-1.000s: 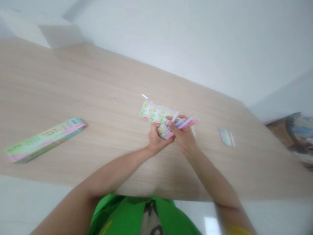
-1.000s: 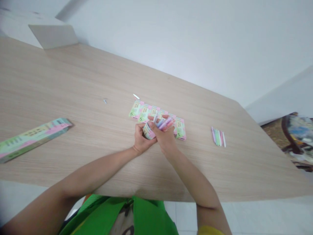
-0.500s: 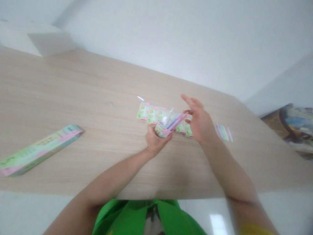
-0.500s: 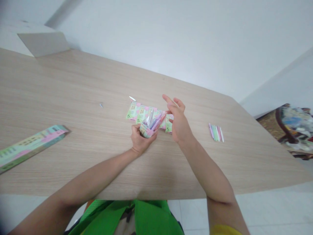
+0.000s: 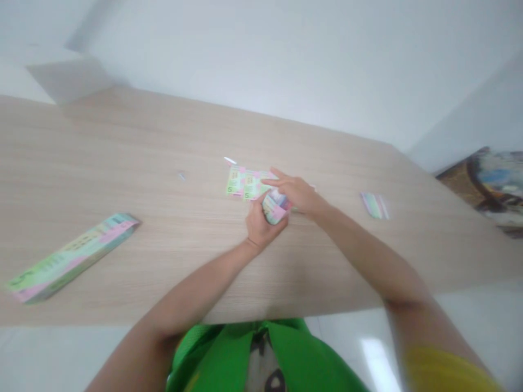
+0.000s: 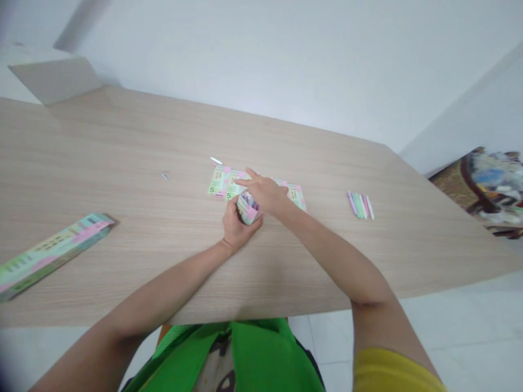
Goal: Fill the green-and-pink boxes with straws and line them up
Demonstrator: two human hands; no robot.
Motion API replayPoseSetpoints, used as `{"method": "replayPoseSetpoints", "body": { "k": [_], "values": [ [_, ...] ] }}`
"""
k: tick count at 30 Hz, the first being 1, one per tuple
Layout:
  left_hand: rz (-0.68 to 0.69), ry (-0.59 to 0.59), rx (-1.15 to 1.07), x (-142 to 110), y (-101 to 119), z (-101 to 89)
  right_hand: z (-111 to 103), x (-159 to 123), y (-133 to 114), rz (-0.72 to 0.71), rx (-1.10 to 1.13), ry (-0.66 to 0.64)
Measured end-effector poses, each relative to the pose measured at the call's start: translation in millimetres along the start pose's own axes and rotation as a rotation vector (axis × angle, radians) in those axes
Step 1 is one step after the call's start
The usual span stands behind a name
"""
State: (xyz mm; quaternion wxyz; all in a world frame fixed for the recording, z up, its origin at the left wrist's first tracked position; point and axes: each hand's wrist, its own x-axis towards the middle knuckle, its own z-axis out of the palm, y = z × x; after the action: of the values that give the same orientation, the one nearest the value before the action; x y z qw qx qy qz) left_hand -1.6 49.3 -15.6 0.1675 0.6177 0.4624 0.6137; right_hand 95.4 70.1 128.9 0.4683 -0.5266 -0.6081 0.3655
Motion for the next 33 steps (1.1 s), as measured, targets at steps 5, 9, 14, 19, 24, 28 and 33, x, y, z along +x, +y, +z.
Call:
{"method": "replayPoseSetpoints", "body": {
  "k": [5,9,14,19,24,28,33],
  "values": [
    [-0.059,0.057,-0.065,0,-6,3.7,-14,-2,-21,-0.015,-0.071,-0.116],
    [-0.036,0.05,-0.126,-2,-6,3.3,-22,-30,-21,-0.235,-0.294,0.033],
    [-0.021,0.062,-0.126,-5,-4,1.1,-11,-57,5,-0.316,-0.574,0.027],
    [0.035,0.071,-0.073,-8,-2,1.3,-5,-58,16,-0.303,-0.658,0.051],
    [0.013,0.064,0.026,-8,3,0.8,-9,-56,13,-0.294,-0.624,0.12],
    [0.05,0.097,0.11,-9,7,0.5,-8,-57,10,-0.289,-0.521,0.205],
    [0.056,0.124,0.177,-10,7,1.3,-4,-54,8,-0.256,-0.506,0.215]
  ]
}}
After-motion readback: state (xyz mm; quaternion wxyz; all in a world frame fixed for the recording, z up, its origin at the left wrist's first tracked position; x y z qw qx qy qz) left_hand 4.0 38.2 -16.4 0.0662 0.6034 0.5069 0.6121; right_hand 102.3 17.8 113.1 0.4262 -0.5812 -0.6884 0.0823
